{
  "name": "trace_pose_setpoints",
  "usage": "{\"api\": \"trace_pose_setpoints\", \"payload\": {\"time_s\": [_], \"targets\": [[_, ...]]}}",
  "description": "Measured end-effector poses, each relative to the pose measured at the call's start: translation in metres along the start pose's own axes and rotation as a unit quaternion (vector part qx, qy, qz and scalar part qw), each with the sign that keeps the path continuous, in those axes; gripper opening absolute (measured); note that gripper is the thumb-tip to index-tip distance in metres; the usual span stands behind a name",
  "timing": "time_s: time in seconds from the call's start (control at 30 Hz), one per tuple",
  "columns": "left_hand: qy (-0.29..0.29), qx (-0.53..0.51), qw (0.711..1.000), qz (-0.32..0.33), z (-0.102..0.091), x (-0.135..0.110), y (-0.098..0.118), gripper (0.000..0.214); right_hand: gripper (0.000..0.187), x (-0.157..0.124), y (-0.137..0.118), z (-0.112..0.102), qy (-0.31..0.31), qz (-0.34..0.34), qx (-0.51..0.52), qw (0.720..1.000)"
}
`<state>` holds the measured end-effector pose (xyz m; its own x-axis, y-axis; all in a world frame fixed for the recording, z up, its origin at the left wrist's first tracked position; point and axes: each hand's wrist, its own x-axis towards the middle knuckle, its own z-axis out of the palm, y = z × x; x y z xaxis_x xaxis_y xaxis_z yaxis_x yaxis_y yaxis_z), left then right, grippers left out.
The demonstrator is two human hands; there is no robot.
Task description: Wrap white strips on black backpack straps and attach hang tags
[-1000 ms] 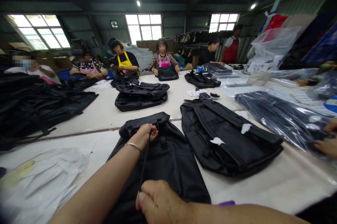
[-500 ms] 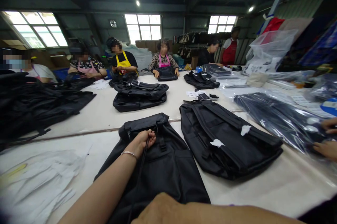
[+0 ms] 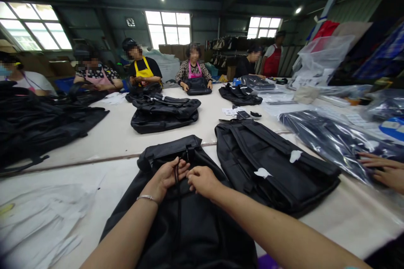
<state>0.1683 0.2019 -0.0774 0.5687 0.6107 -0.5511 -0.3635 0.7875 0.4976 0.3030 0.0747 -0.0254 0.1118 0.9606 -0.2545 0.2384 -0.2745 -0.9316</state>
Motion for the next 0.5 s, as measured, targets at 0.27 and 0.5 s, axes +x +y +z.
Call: {"api": "trace_pose_setpoints", "payload": {"time_s": [0.27,0.5], "targets": [[-0.022,0.022,1.0,0.007,0.003,-0.006,-0.001,0.024,0.022,0.049,0.014,0.029,0.028,-0.015,-0.051,0.998],[0.038,0.05,0.998,0.024,0.016,-0.012,-0.001,0.018,0.013,0.071,0.017,0.046,0.08,0.026,-0.027,0.996]]}}
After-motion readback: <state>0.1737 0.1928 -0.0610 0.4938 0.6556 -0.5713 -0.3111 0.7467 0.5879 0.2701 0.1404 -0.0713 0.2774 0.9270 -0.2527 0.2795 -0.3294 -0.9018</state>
